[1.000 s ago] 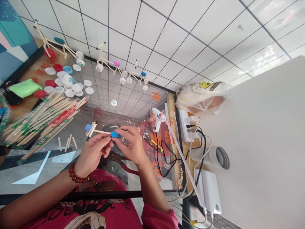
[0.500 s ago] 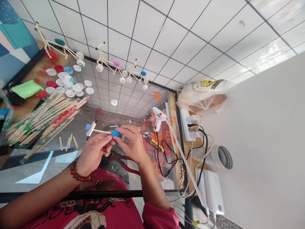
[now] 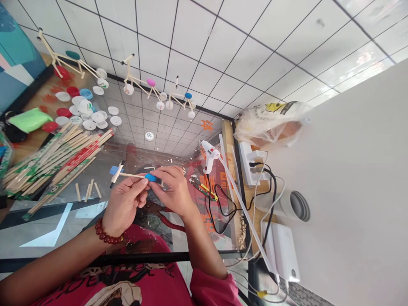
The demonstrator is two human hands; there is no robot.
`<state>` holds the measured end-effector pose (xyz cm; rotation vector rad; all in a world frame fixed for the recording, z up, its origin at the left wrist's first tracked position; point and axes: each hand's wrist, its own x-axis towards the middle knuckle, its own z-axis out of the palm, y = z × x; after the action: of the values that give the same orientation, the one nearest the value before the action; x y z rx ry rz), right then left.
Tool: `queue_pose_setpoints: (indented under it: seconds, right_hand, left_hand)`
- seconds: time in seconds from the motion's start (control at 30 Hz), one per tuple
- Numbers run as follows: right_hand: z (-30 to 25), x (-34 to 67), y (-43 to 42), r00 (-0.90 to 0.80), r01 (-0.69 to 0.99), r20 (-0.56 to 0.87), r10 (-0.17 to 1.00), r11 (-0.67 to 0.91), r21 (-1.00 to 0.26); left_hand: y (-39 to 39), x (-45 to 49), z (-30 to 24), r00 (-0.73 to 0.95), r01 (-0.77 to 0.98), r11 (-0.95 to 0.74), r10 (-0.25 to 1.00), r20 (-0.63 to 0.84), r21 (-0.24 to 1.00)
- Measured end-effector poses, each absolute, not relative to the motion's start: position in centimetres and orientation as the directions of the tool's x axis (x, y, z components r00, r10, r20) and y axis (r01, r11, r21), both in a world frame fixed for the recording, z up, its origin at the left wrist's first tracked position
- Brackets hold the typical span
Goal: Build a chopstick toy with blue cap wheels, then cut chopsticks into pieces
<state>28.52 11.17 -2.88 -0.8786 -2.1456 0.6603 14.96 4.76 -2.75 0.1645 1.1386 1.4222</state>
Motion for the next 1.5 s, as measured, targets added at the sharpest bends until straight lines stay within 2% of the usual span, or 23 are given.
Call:
queue_pose_setpoints:
  seconds: [0.37,0.57,0.83,1.5]
  right_hand:
    - [-2.6,28.6,10.9,-0.528,0.416,0.439,0.727,0.672,-0.613]
    - [-2.4,28.4,10.6,-0.53,0.436,0.457,0.714,0.692,-0.575]
    - [-2.6,28.2,10.2,-0.478,0.496,0.439,0.761,0.646,-0.58]
    - [-3.4,28.1,10.0,-0.414,0.514,0.471,0.779,0.627,-0.585]
  left_hand:
    - [5.3,15.6,-1.8,-0.185,-0.754,0.307,0.749,-0.636,0.581]
    - [5.5,15.9,-1.5,-0.203,-0.745,0.317,0.731,-0.652,0.587]
    - [5.7,16.4,-1.6,-0.22,-0.746,0.305,0.726,-0.652,0.592]
    - [5.9,16.1,-2.0,-0.197,-0.751,0.322,0.724,-0.661,0.576]
